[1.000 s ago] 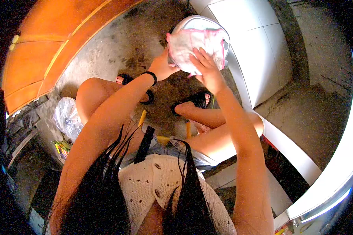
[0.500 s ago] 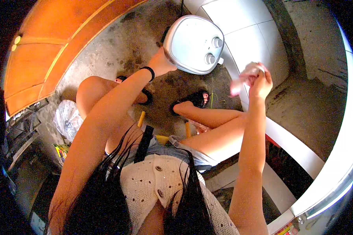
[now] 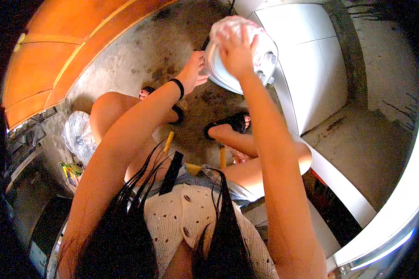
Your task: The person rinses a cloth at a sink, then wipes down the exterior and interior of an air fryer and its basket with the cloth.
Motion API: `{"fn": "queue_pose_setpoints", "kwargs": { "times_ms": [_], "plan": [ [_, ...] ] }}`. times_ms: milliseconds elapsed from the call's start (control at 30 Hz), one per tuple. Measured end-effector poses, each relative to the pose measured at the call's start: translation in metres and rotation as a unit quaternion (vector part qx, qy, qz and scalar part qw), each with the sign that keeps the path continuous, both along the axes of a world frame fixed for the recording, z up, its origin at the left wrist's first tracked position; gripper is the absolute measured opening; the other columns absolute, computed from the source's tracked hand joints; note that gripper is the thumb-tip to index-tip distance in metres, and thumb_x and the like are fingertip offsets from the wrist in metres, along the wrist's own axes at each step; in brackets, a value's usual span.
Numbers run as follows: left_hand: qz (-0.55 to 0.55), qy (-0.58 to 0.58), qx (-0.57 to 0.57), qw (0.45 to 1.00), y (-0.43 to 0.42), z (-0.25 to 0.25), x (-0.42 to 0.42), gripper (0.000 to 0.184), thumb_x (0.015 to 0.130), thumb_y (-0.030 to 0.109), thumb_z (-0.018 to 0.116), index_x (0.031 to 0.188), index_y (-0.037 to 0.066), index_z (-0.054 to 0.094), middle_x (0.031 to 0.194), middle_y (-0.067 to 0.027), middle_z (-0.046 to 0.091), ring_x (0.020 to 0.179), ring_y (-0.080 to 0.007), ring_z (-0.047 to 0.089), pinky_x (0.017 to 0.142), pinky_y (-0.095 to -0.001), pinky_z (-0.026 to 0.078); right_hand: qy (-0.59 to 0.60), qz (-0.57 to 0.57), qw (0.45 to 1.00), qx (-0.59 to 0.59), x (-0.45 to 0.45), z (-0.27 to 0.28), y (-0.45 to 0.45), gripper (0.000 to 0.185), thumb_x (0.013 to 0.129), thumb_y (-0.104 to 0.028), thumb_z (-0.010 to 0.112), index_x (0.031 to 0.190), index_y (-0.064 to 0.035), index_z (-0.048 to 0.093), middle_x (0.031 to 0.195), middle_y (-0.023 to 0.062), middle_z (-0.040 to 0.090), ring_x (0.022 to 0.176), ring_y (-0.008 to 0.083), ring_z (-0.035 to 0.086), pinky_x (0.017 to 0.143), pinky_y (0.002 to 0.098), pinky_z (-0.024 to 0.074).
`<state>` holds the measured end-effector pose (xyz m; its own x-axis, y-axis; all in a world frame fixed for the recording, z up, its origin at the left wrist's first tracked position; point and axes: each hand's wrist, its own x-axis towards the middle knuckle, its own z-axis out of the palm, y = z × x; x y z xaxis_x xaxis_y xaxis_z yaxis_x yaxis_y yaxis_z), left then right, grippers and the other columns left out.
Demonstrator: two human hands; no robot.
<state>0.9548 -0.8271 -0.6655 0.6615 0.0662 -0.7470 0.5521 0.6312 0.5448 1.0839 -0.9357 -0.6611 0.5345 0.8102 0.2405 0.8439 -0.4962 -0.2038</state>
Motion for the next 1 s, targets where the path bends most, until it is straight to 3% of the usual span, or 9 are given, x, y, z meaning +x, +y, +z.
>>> {"fn": "queue_pose_setpoints", "kwargs": {
  "times_ms": [100,267,333,400,467,600,800,833,1000],
  "plan": [
    [0.020,0.025,-0.031,0.999,-0.002,0.007,0.000,0.087,0.079,0.068,0.035,0.145,0.014,0.020,0.152,-0.0069,0.016,0.134,-0.0349,0.026,0.109,-0.0412,0.024,0.103,0.096,0.989,-0.036,-0.056,0.026,-0.038,0.048,0.076,0.001,0.057,0.120,-0.0182,0.057,0.141,-0.0005,0.041,0.138,0.0327,0.022,0.109,0.0590,0.0061],
    [-0.021,0.019,0.002,1.000,0.000,0.013,0.002,0.086,0.080,0.067,0.033,0.144,0.011,0.023,0.150,-0.0115,0.020,0.133,-0.0336,0.028,0.108,-0.0425,0.024,0.108,0.219,0.954,-0.173,-0.076,0.007,-0.151,0.031,0.071,0.002,0.061,0.100,-0.0086,0.066,0.130,0.0040,0.051,0.133,0.0246,0.031,0.111,0.0462,0.0215],
    [-0.051,0.021,0.104,0.993,-0.006,0.006,0.006,0.077,0.083,0.062,0.033,0.132,0.003,0.037,0.128,-0.0145,0.044,0.111,-0.0296,0.045,0.095,-0.0383,0.035,0.568,-0.049,0.822,-0.008,-0.072,0.056,-0.159,0.017,0.084,-0.006,0.052,0.096,-0.0040,0.064,0.112,0.0099,0.060,0.114,0.0228,0.051,0.099,0.0427,0.0385],
    [-0.076,0.007,0.209,0.975,-0.014,0.004,0.008,0.077,0.083,0.058,0.038,0.128,-0.005,0.040,0.120,-0.0196,0.052,0.104,-0.0299,0.052,0.091,-0.0368,0.040,0.614,-0.204,0.763,0.008,-0.034,0.057,-0.192,0.034,0.097,-0.023,0.034,0.094,-0.0027,0.061,0.084,0.0108,0.065,0.066,0.0219,0.063,0.060,0.0328,0.0528],
    [-0.090,-0.021,0.314,0.945,-0.023,0.009,0.010,0.085,0.081,0.056,0.050,0.131,-0.011,0.032,0.127,-0.0269,0.045,0.113,-0.0346,0.049,0.096,-0.0378,0.039,0.162,-0.102,0.981,-0.027,-0.003,0.095,-0.185,0.020,0.087,-0.004,0.047,0.099,-0.0012,0.063,0.100,0.0157,0.064,0.089,0.0267,0.064,0.076,0.0340,0.0537],
    [-0.099,-0.034,0.431,0.896,-0.039,0.007,0.019,0.106,0.074,0.049,0.071,0.137,-0.012,0.013,0.136,-0.0333,0.026,0.126,-0.0395,0.036,0.103,-0.0406,0.036,0.200,-0.188,0.957,0.091,0.039,0.133,-0.114,0.042,0.080,-0.003,0.055,0.122,-0.0027,0.052,0.104,0.0195,0.063,0.094,0.0310,0.063,0.083,0.0352,0.0500],
    [-0.071,-0.047,0.473,0.877,-0.046,-0.002,0.021,0.108,0.069,0.042,0.078,0.137,-0.010,0.012,0.132,-0.0323,0.028,0.121,-0.0405,0.038,0.101,-0.0411,0.037,0.264,0.115,0.957,-0.029,0.090,0.064,0.004,0.034,0.077,0.001,0.054,0.110,-0.0032,0.058,0.104,0.0133,0.058,0.093,0.0295,0.057,0.085,0.0347,0.0467],
    [-0.067,-0.058,0.470,0.878,-0.046,-0.005,0.023,0.108,0.069,0.042,0.078,0.137,-0.009,0.012,0.131,-0.0321,0.028,0.120,-0.0402,0.038,0.101,-0.0407,0.038,0.122,0.199,0.967,-0.100,0.083,0.063,0.016,0.030,0.075,0.001,0.056,0.104,-0.0047,0.060,0.106,0.0113,0.056,0.097,0.0313,0.054,0.087,0.0372,0.0455],
    [-0.059,-0.076,0.451,0.887,-0.047,-0.010,0.022,0.106,0.069,0.041,0.078,0.137,-0.008,0.013,0.133,-0.0303,0.026,0.120,-0.0392,0.038,0.100,-0.0403,0.038,0.015,0.232,0.964,-0.127,0.067,0.056,0.026,0.026,0.073,-0.002,0.060,0.099,-0.0052,0.060,0.102,0.0097,0.056,0.109,0.0304,0.049,0.094,0.0388,0.0418]
  ]
}}
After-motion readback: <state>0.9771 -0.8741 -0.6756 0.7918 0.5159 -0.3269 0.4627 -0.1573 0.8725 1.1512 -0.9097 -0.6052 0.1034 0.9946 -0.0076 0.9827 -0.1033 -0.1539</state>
